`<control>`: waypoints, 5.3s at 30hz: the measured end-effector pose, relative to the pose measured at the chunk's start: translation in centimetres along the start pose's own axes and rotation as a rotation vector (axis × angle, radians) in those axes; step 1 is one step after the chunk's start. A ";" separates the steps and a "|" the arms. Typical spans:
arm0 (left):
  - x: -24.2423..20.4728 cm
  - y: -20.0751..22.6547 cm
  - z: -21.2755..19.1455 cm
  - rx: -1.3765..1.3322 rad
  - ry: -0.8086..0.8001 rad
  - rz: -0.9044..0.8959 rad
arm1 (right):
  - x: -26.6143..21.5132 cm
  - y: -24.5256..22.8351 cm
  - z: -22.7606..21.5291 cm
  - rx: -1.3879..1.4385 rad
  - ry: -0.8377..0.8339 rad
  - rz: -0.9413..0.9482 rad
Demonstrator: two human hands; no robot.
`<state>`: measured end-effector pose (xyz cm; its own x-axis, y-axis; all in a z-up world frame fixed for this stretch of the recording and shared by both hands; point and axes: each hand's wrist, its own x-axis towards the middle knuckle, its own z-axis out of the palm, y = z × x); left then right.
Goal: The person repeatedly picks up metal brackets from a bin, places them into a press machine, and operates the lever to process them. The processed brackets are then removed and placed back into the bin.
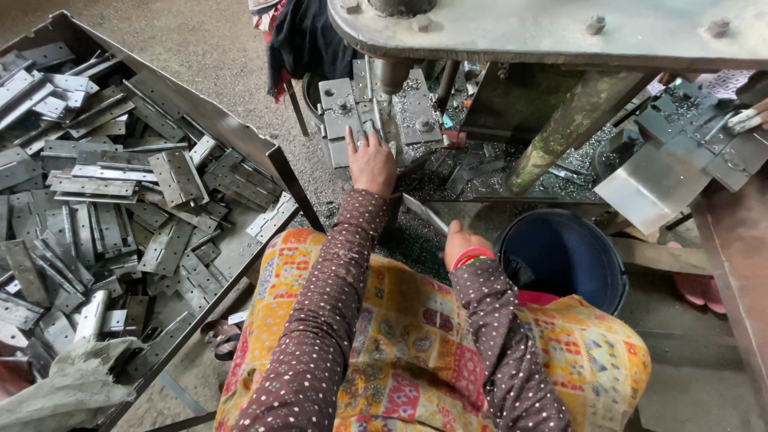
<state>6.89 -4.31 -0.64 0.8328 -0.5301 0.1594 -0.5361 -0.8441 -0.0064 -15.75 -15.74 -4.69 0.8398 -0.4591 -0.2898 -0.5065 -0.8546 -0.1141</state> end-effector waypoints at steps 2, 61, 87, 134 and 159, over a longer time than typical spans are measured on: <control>-0.1 -0.4 -0.3 0.019 0.051 0.016 | -0.1 0.2 1.7 0.015 -0.138 0.048; -9.5 -0.4 -2.5 -0.085 0.409 0.305 | -1.6 0.8 0.8 0.192 0.471 -0.186; -1.3 -8.6 -1.3 -0.011 0.234 -0.028 | -1.1 0.6 0.7 0.267 0.413 -0.159; 0.0 -0.3 0.8 -0.030 0.146 0.039 | 1.1 1.5 0.6 0.017 -0.169 -0.075; 2.2 -0.5 2.3 -0.060 0.052 0.031 | -1.1 -1.6 -3.3 -0.027 0.045 0.010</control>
<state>9.27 -5.26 -2.53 0.8083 -0.5496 0.2109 -0.5700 -0.8203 0.0468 -15.27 -14.67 -1.10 0.8431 -0.4773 -0.2475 -0.5097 -0.8561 -0.0854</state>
